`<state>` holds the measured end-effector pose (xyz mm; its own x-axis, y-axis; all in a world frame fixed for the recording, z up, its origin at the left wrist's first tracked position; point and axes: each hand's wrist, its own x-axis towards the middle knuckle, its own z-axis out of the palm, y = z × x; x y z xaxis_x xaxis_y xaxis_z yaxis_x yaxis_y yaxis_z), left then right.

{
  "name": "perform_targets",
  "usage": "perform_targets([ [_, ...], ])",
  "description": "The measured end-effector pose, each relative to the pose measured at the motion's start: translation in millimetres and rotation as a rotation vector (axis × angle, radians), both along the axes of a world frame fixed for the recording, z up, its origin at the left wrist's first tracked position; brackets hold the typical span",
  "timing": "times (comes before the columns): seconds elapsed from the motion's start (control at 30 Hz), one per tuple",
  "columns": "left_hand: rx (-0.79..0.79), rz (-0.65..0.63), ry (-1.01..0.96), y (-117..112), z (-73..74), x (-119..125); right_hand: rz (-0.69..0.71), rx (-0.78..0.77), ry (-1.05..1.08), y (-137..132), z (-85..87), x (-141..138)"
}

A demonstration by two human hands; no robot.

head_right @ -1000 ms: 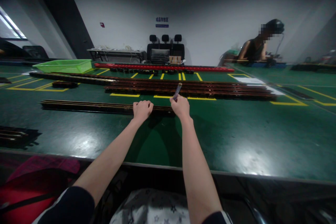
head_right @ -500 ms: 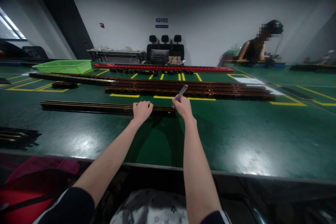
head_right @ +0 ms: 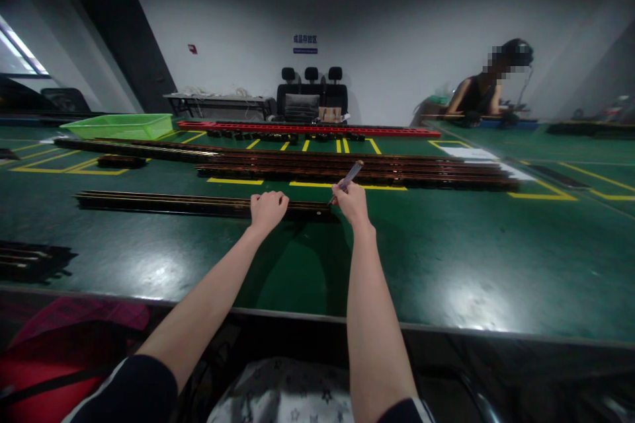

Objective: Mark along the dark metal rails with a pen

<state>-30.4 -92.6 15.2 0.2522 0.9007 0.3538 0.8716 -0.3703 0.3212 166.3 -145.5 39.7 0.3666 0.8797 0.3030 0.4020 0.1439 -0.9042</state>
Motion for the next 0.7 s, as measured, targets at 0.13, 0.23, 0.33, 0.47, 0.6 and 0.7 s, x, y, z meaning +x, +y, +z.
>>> perform_targets([
  [0.13,-0.007,-0.005,-0.018,-1.4,0.9,-0.5,-0.012,0.007,-0.011,-1.8,-0.1,2.1],
  [0.23,0.004,-0.008,-0.027,-2.2,0.8,0.1,-0.066,-0.023,-0.096,-3.5,0.9,4.8],
  [0.33,0.006,-0.008,-0.040,-1.9,0.3,0.6,-0.149,-0.055,-0.188,-5.9,5.8,2.3],
  [0.47,0.046,-0.005,-0.056,-0.3,-0.7,-2.0,-0.195,-0.041,-0.313,-7.9,13.9,-12.4],
  [0.6,0.066,0.088,-0.056,1.4,-1.6,-7.5,-0.153,-0.048,-0.487,-3.8,10.1,-27.8],
  [0.7,0.017,0.124,-0.015,3.0,-2.2,-9.5,-0.070,-0.037,-0.535,1.3,0.5,-35.0],
])
